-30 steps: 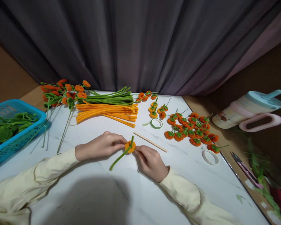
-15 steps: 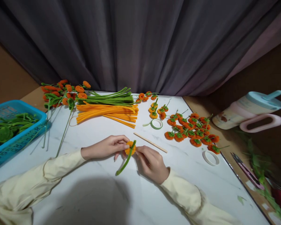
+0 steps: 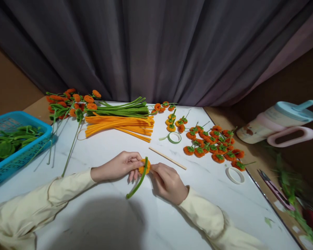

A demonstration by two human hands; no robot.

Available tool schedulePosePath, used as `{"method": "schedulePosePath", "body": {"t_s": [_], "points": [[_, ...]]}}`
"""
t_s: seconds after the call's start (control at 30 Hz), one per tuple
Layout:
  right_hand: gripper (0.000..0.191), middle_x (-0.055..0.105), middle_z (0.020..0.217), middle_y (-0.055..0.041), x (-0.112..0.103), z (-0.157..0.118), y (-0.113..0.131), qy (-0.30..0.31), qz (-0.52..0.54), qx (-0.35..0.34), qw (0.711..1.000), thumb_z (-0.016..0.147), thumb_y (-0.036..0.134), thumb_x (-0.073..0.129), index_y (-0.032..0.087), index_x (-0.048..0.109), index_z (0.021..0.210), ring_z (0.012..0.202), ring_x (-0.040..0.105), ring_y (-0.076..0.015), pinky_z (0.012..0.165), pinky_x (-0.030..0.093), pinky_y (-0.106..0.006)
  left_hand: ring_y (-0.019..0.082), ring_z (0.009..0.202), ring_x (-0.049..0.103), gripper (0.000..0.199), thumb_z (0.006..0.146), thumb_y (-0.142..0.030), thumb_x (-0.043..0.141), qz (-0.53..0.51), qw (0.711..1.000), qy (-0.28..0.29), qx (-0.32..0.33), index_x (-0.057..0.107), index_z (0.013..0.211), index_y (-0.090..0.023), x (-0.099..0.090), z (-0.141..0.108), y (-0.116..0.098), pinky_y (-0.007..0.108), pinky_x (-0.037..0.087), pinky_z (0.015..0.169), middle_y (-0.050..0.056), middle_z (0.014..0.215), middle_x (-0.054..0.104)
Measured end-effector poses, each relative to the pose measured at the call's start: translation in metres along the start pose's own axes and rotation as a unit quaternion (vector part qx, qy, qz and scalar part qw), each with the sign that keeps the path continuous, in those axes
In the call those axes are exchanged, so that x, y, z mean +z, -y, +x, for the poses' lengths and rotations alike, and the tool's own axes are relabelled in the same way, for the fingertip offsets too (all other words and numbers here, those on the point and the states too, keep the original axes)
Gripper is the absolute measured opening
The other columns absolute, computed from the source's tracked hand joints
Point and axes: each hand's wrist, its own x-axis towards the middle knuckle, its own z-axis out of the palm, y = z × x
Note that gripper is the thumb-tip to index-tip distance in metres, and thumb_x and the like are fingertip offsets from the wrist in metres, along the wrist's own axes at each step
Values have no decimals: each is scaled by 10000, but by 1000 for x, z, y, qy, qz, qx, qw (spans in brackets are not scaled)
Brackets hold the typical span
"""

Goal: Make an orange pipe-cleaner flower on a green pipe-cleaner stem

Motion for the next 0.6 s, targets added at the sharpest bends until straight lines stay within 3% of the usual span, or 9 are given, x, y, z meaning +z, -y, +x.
{"method": "schedulePosePath", "body": {"t_s": [0.17, 0.37, 0.6], "points": [[267, 624, 796, -88, -1, 0, -1, -2, -8, 1, 1000, 809, 16, 402, 155, 507, 1011, 701, 558, -172, 620, 475, -277, 112, 479, 592, 314, 827, -430, 578, -36, 998, 40, -19, 538, 805, -119, -7, 2, 1, 207, 473, 447, 43, 656, 661], [250, 614, 775, -72, -1, -1, -1, -14, -23, 4, 1000, 814, 30, 412, 161, 513, 1002, 684, 564, -163, 612, 476, -264, 168, 612, 650, 423, 859, -483, 508, -85, 992, 77, -51, 622, 860, -76, -18, 4, -2, 218, 487, 458, 138, 774, 697], [263, 619, 789, -85, -1, -1, -1, 2, -24, -5, 1000, 811, 23, 390, 163, 499, 1004, 702, 564, -180, 610, 472, -284, 148, 544, 641, 357, 813, -466, 586, -59, 992, 80, -72, 573, 808, -109, -11, 2, -2, 211, 480, 450, 109, 722, 708]]}}
